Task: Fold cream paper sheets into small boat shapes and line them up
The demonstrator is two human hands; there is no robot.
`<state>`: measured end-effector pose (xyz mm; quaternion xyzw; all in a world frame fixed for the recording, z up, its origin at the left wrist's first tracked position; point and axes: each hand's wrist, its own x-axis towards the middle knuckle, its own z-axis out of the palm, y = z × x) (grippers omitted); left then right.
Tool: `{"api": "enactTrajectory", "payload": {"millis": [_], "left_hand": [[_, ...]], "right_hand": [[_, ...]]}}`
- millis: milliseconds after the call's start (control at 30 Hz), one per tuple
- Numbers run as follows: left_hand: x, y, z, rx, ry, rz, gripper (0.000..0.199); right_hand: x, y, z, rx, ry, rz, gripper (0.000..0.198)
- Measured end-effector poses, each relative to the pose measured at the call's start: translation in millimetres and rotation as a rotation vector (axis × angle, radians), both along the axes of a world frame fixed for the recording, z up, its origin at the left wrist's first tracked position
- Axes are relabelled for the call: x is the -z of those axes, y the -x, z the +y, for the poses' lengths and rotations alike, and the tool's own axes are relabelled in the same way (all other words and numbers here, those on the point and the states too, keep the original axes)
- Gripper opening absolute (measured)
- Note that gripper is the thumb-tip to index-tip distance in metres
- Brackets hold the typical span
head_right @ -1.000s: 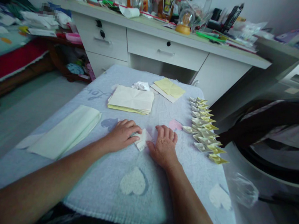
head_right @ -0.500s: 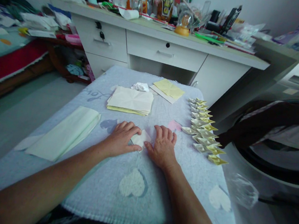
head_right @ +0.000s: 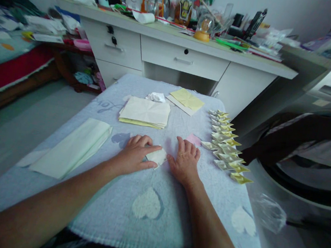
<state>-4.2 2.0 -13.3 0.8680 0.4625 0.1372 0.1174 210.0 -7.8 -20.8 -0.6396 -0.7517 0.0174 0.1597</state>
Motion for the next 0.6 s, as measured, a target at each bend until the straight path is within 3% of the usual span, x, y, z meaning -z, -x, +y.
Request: {"api": "enactTrajectory", "payload": {"millis": [100, 233, 367, 600], "left_hand": [[0.9, 0.4, -1.4, -0.004, -0.028, 0.016, 0.057], [1.1, 0.9, -1.9, 0.017, -0.022, 0.013, 0.057], [0.1, 2.9, 3.2, 0.059, 0.0, -0.095, 0.052], [-5.3, 6.7, 11.3, 0.145, 0.088, -0.42, 0.022]], "right_hand": [[-4.8, 2.2, -0.5, -0.05, -0.026, 0.075, 0.052], [-18.7, 5.6, -6.8, -0.282, 0.024, 0.197, 0.024], [-28.1, 7.6, -13.5, -0.422, 0.133, 0.23, 0.029], [-24.6, 6.2, -11.0, -0.451, 0.164, 0.2, 0.031]]}}
